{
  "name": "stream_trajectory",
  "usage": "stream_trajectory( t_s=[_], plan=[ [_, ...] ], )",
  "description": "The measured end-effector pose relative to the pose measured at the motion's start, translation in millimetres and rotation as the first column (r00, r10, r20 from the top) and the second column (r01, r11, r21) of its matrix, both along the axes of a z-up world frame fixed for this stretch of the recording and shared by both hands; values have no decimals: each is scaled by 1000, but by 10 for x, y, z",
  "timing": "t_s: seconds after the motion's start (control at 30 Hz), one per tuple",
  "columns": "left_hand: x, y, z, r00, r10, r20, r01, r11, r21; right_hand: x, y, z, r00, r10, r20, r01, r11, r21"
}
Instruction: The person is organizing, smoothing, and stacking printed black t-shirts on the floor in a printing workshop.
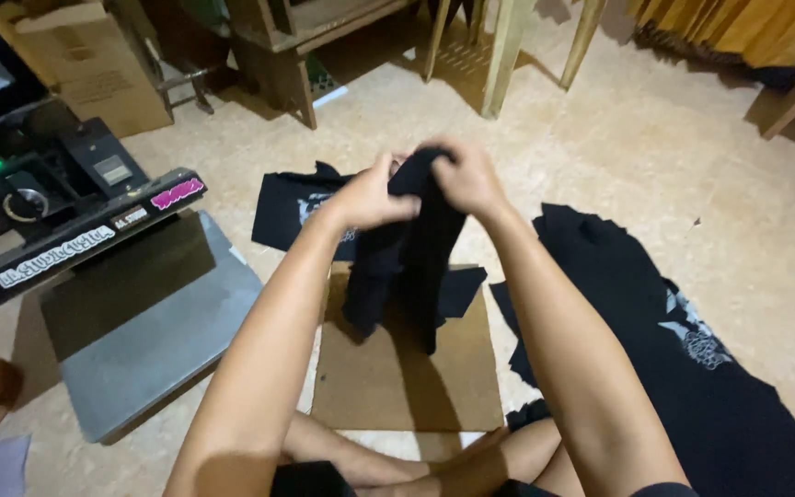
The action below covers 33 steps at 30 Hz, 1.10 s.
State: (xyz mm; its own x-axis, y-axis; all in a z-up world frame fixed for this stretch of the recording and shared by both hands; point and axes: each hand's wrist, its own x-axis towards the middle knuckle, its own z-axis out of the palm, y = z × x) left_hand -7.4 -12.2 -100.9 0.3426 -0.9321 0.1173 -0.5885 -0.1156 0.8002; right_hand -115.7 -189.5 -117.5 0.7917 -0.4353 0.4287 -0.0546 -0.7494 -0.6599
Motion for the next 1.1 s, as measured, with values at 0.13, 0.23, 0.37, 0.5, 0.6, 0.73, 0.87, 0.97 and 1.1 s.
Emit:
stream_trajectory(
  t_s=[0.13,0.23,0.37,0.5,0.6,0.73,0.87,0.97,1.1],
  plan=[
    [-16,199,-590,991,22,134,-41,988,146,-120,123,262,968,-154,200,91,952,293],
    [382,105,-1311,970,239,-46,-236,969,69,-374,27,375,961,-221,166,151,923,353],
    [446,45,-1036,849,411,-331,-487,852,-191,-707,-601,113,935,-285,-212,316,940,129],
    [303,-259,-820,946,283,-159,-309,934,-178,-895,-20,156,858,-141,-493,141,989,-37],
    [-140,-365,-519,981,157,-112,-177,965,-191,-821,676,281,954,145,-263,-127,988,85],
    [-254,-460,-711,973,147,-176,-173,974,-145,-666,623,-116,969,64,-240,-33,991,130],
    [-231,31,-705,990,-3,-139,-4,999,-53,-483,263,-618,994,-28,-105,33,998,47],
    [-50,142,-1114,996,-68,-55,74,992,103,-496,207,-522,998,-62,13,61,996,65],
    [62,523,-1191,994,93,49,-104,937,335,-610,-161,-155,919,-271,284,262,962,71]
  ],
)
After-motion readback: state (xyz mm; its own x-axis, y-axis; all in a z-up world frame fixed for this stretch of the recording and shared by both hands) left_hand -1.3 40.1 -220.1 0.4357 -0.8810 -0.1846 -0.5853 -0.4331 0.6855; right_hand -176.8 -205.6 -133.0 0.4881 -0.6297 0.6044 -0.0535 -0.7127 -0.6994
